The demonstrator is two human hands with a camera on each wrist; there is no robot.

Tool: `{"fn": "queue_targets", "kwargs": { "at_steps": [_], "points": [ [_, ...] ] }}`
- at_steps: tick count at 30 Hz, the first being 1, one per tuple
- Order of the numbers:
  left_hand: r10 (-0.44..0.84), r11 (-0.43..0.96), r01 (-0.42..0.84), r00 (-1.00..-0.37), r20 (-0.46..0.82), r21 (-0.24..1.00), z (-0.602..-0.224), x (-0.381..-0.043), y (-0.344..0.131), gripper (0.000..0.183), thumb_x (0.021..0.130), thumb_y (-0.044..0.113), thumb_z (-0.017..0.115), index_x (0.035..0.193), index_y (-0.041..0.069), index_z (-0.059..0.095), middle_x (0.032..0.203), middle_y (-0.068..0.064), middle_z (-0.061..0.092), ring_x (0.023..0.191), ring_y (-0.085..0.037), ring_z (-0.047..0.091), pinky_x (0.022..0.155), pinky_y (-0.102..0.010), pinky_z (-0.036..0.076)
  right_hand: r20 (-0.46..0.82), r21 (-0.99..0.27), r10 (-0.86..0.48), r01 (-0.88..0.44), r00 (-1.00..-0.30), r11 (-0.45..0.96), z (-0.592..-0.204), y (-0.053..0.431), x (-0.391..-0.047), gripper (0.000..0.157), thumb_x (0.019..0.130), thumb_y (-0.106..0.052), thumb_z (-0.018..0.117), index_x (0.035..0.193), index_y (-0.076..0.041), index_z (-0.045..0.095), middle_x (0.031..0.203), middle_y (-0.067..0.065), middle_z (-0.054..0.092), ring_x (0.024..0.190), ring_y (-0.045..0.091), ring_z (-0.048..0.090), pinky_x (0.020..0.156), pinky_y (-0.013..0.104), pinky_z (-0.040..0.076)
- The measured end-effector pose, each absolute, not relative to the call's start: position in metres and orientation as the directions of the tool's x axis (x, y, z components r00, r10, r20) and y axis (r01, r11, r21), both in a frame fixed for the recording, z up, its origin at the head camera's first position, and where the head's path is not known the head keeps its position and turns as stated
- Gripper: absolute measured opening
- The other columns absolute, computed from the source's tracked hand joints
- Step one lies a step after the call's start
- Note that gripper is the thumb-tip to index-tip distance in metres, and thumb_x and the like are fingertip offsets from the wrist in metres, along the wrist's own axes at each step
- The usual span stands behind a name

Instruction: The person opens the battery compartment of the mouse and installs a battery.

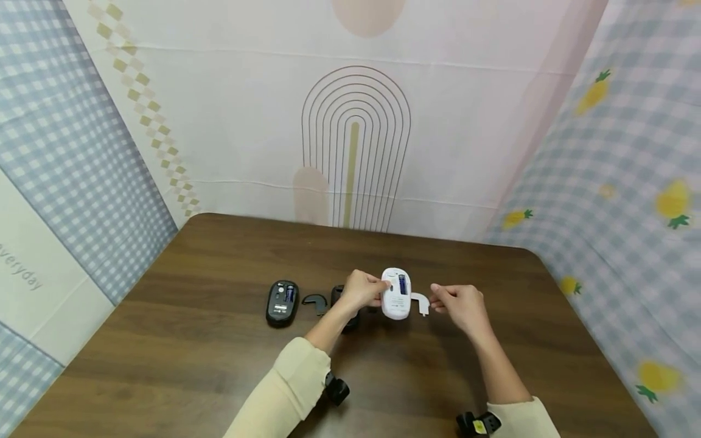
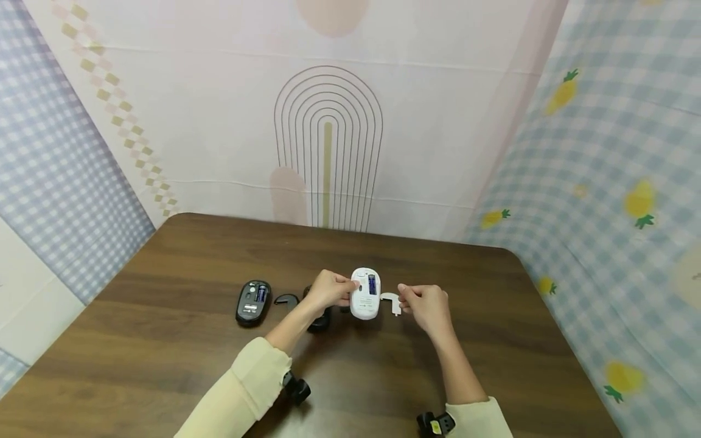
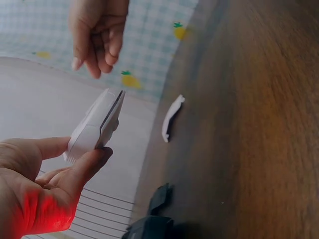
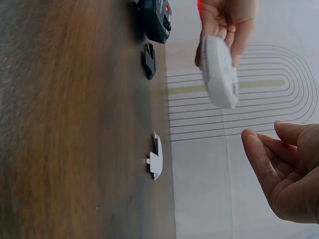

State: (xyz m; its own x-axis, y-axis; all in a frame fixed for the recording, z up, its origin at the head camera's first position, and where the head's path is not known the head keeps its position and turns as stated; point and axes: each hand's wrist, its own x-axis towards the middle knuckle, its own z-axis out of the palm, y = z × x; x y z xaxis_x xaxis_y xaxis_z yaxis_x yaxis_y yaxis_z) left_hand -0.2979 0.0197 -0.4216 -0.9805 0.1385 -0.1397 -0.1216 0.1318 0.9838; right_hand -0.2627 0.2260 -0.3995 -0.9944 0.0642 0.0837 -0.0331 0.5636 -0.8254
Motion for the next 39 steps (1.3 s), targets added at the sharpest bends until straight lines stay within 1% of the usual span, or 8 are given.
{"fn": "queue_targets", "kwargs": {
  "at_steps": [4,9,16,21,26,29,35,39],
  "points": [
    [0.114,0.139,-0.118,-0.984,-0.134,0.983,-0.428,-0.301,0.023,0.02,0.085,0.005,0.065,0.09,-0.013,0.067,0.077,-0.019,0.067,0.067,-0.023,0.067,0.058,-0.028,0.057,0.07,-0.832,0.068,-0.021,-0.995,0.555,-0.401,0.228,-0.261,0.035,0.091,-0.026,0.06,0.09,0.008,0.07,0.074,0.013,0.069,0.067,0.022,0.068,0.063,0.032,0.058],
    [0.077,0.165,-0.123,-0.988,-0.138,0.979,-0.437,-0.305,0.025,0.018,0.084,0.004,0.064,0.089,-0.014,0.067,0.077,-0.02,0.067,0.066,-0.024,0.067,0.058,-0.03,0.057,0.074,-0.838,0.077,-0.02,-0.994,0.546,-0.403,0.228,-0.259,0.034,0.091,-0.026,0.06,0.09,0.007,0.07,0.075,0.013,0.069,0.067,0.02,0.068,0.061,0.027,0.057],
    [0.006,0.338,-0.114,-0.992,-0.124,0.934,-0.444,-0.309,0.033,0.018,0.082,0.01,0.069,0.085,-0.008,0.07,0.072,-0.017,0.067,0.055,-0.021,0.066,0.047,-0.023,0.055,0.064,-0.846,0.092,-0.005,-0.994,0.534,-0.405,0.23,-0.257,0.033,0.091,-0.023,0.061,0.091,0.008,0.07,0.074,0.012,0.068,0.067,0.021,0.068,0.06,0.025,0.057],
    [-0.027,0.406,-0.126,-0.992,-0.126,0.905,-0.45,-0.311,0.037,0.017,0.081,0.013,0.07,0.082,-0.004,0.072,0.066,-0.013,0.066,0.049,-0.015,0.063,0.042,-0.02,0.052,0.062,-0.851,0.108,0.004,-0.992,0.525,-0.406,0.231,-0.256,0.033,0.091,-0.024,0.061,0.092,0.008,0.07,0.075,0.012,0.069,0.067,0.018,0.067,0.06,0.024,0.057],
    [-0.039,0.447,-0.13,-0.991,-0.126,0.885,-0.451,-0.311,0.039,0.017,0.08,0.013,0.071,0.081,-0.004,0.072,0.067,-0.013,0.066,0.048,-0.014,0.063,0.041,-0.019,0.051,0.061,-0.866,0.122,0.008,-0.991,0.5,-0.409,0.231,-0.255,0.031,0.091,-0.02,0.06,0.092,0.01,0.069,0.075,0.013,0.068,0.066,0.018,0.067,0.061,0.027,0.057],
    [-0.044,0.48,-0.133,-0.991,-0.128,0.867,-0.452,-0.31,0.04,0.017,0.079,0.013,0.071,0.079,-0.003,0.072,0.068,-0.013,0.066,0.047,-0.014,0.062,0.04,-0.019,0.05,0.063,-0.869,0.12,0.005,-0.991,0.494,-0.41,0.231,-0.255,0.03,0.092,-0.019,0.06,0.091,0.01,0.068,0.075,0.014,0.068,0.066,0.018,0.067,0.062,0.028,0.057],
    [-0.027,0.533,-0.113,-0.993,-0.116,0.838,-0.455,-0.31,0.044,0.018,0.08,0.015,0.071,0.075,-0.002,0.071,0.064,-0.01,0.065,0.046,-0.011,0.06,0.04,-0.017,0.048,0.054,-0.878,0.128,0.014,-0.99,0.478,-0.412,0.234,-0.253,0.03,0.092,-0.017,0.059,0.091,0.011,0.068,0.075,0.014,0.068,0.066,0.017,0.067,0.062,0.028,0.057],
    [-0.022,0.612,-0.088,-0.995,-0.095,0.786,-0.451,-0.31,0.046,0.022,0.079,0.019,0.071,0.068,0.0,0.068,0.063,-0.007,0.063,0.054,-0.013,0.061,0.046,-0.019,0.049,0.055,-0.887,0.144,0.018,-0.988,0.462,-0.412,0.235,-0.252,0.031,0.092,-0.018,0.06,0.092,0.012,0.067,0.076,0.015,0.068,0.065,0.017,0.067,0.062,0.027,0.057]
  ]
}}
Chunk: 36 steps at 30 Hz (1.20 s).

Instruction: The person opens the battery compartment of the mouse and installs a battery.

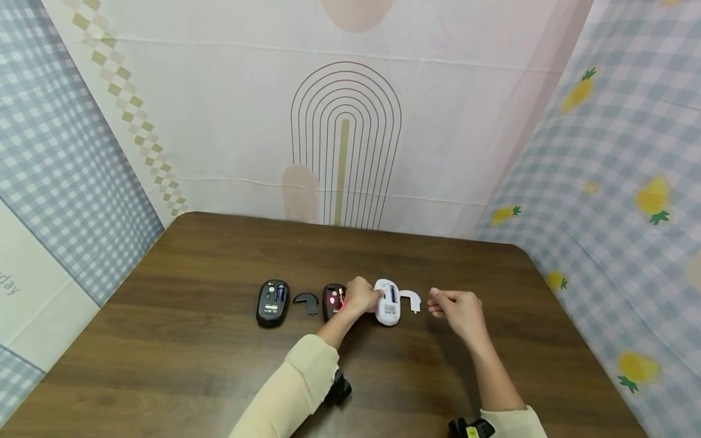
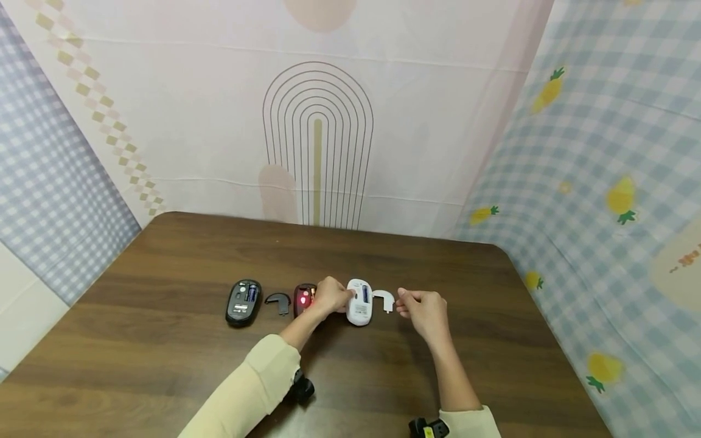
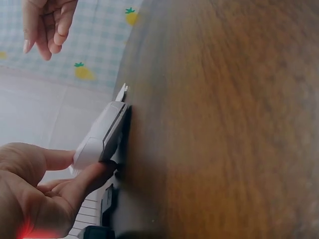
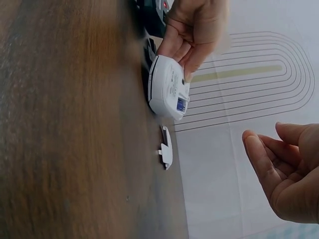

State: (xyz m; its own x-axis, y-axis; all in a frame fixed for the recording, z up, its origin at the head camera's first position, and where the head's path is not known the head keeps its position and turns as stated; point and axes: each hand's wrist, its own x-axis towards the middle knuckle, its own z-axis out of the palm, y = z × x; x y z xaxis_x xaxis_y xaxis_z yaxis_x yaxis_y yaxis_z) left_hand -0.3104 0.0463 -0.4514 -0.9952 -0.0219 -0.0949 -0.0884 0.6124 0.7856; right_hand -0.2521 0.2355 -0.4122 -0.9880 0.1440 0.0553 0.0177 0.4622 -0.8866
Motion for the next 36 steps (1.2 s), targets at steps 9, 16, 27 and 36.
{"fn": "queue_targets", "kwargs": {
  "at_steps": [9,16,27,36],
  "points": [
    [-0.019,0.723,-0.041,-0.999,-0.039,0.69,-0.441,-0.309,0.052,0.028,0.078,0.018,0.071,0.06,0.001,0.061,0.065,-0.01,0.06,0.066,-0.022,0.06,0.052,-0.026,0.051,0.034,-0.898,0.14,0.031,-0.99,0.439,-0.416,0.232,-0.252,0.032,0.092,-0.017,0.059,0.094,0.014,0.066,0.076,0.015,0.068,0.065,0.014,0.067,0.06,0.023,0.057],
    [-0.009,0.777,0.048,-0.996,0.087,0.628,-0.445,-0.308,0.055,0.023,0.078,0.011,0.067,0.058,0.002,0.06,0.067,-0.012,0.063,0.068,-0.028,0.064,0.053,-0.037,0.053,0.042,-0.895,0.141,0.026,-0.989,0.446,-0.417,0.233,-0.252,0.034,0.092,-0.019,0.059,0.094,0.014,0.066,0.077,0.016,0.068,0.066,0.017,0.067,0.06,0.024,0.057],
    [0.021,0.824,0.154,-0.97,0.242,0.545,-0.448,-0.307,0.052,0.018,0.08,0.005,0.063,0.063,-0.001,0.062,0.067,-0.016,0.063,0.061,-0.029,0.063,0.042,-0.037,0.051,0.016,-0.898,0.14,0.047,-0.99,0.438,-0.428,0.229,-0.258,0.034,0.092,-0.019,0.059,0.094,0.014,0.066,0.077,0.016,0.068,0.068,0.021,0.068,0.061,0.027,0.057],
    [0.141,0.736,0.289,-0.95,0.278,0.612,-0.418,-0.295,0.03,0.028,0.09,0.02,0.061,0.079,-0.003,0.07,0.081,-0.018,0.068,0.076,-0.03,0.067,0.059,-0.037,0.057,0.06,-0.86,0.163,0.032,-0.985,0.509,-0.419,0.252,-0.259,0.044,0.092,-0.034,0.058,0.098,0.009,0.067,0.084,0.016,0.069,0.074,0.021,0.068,0.064,0.026,0.057]
  ]
}}
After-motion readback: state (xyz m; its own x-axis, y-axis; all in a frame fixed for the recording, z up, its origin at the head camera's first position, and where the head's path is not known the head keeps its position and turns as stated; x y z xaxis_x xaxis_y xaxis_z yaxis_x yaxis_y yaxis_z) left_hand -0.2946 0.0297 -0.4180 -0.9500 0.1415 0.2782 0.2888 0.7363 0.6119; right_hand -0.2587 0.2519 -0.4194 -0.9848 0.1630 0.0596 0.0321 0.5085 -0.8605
